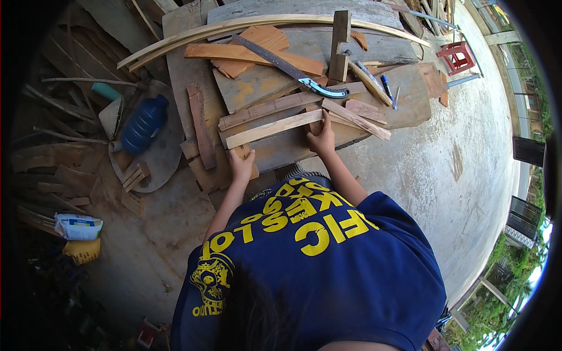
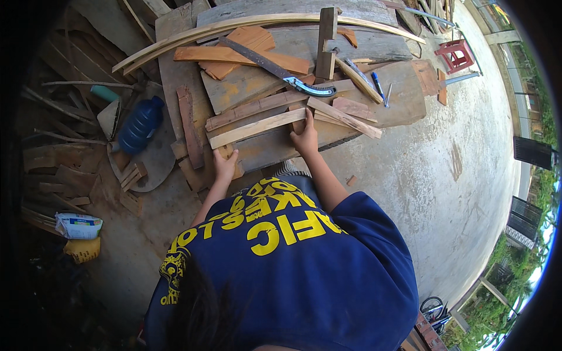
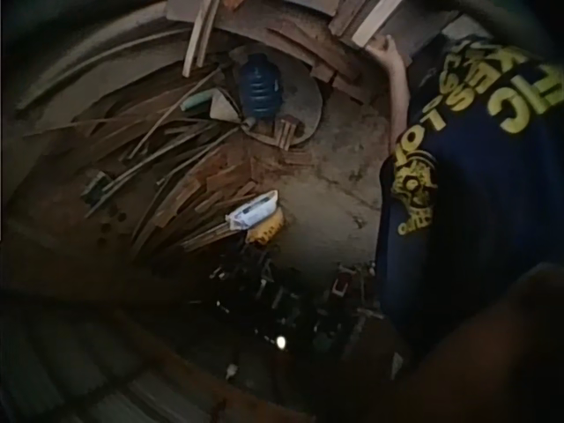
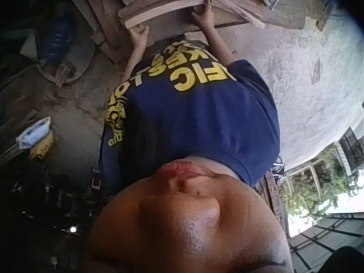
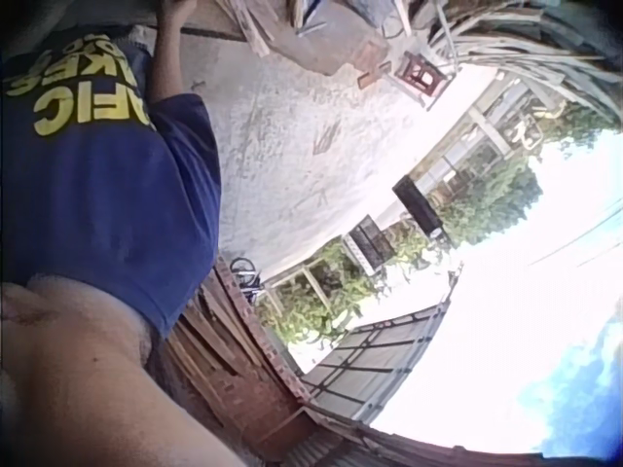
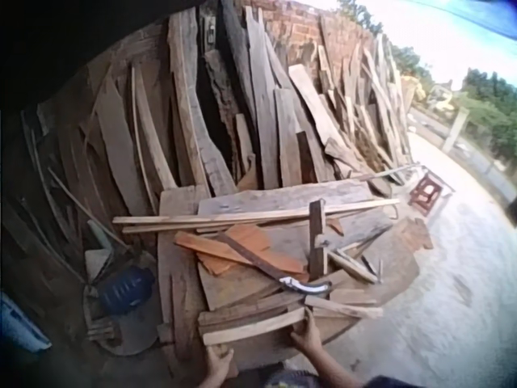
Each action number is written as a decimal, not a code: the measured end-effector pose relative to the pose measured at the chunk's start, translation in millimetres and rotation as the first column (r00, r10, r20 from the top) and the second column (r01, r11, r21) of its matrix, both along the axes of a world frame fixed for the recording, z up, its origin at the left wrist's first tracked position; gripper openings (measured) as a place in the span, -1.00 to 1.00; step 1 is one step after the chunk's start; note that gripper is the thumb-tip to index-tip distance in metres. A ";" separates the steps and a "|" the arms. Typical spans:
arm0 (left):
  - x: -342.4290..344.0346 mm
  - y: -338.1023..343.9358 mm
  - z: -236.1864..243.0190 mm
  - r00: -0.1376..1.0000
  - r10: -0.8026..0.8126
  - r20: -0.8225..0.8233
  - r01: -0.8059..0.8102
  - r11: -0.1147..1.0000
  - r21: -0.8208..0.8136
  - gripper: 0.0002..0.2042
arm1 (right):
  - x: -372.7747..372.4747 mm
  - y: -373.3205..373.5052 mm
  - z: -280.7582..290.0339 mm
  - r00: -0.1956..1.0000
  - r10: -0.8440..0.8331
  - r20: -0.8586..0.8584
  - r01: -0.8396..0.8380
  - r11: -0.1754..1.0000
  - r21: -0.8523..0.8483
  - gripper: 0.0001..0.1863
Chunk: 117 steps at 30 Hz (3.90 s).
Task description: Selecting, arranging, and sawing wooden boards to prepare them for a project.
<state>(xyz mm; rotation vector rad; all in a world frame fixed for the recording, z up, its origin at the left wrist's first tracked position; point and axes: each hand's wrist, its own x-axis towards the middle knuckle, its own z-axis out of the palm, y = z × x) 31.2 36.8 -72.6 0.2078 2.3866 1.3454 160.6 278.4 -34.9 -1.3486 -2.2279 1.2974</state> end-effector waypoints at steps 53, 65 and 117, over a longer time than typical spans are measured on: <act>-66.8 9.0 63.1 0.878 -0.413 -0.243 0.350 0.899 -0.263 -0.55 | -24.0 69.6 23.6 0.842 0.480 0.246 -0.536 0.794 0.286 -0.57; -66.0 18.0 66.5 0.877 -0.375 -0.300 0.284 0.909 -0.306 -0.60 | -39.8 94.2 30.6 0.711 0.664 0.232 -0.702 0.689 0.180 -0.69; 11.5 -19.3 105.1 0.919 -0.127 -0.372 0.048 0.975 -0.215 -0.46 | 58.4 96.1 67.0 0.865 0.479 -0.149 -0.425 0.858 0.288 -0.60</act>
